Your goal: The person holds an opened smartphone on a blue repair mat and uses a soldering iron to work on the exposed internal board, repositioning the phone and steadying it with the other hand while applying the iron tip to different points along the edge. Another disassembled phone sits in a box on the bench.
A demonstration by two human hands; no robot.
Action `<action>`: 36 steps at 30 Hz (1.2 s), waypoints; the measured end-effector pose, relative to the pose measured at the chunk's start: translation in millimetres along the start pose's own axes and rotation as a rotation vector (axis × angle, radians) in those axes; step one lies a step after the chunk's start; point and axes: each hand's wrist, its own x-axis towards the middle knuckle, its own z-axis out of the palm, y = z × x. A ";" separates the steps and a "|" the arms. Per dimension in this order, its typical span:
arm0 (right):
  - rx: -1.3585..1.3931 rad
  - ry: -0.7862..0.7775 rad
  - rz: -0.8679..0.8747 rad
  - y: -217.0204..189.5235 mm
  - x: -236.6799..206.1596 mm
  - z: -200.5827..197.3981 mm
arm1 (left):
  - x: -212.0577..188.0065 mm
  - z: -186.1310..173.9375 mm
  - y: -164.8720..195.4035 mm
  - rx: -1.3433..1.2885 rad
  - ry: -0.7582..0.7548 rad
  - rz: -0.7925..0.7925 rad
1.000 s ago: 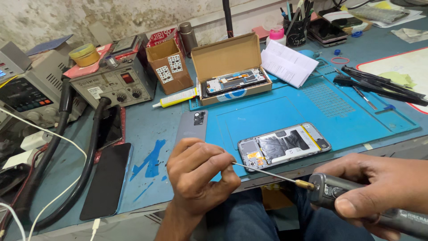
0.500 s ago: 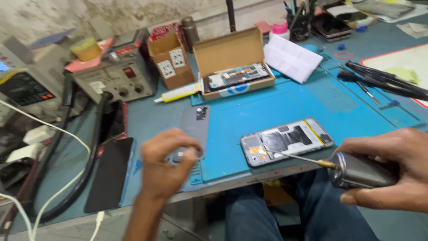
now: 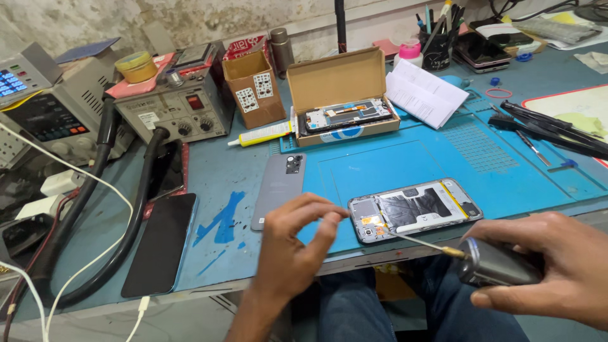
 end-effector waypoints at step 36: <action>-0.764 0.065 0.133 5.9 66.2 -55.0 | 2.4 -77.1 -63.0 0.842 0.064 -0.106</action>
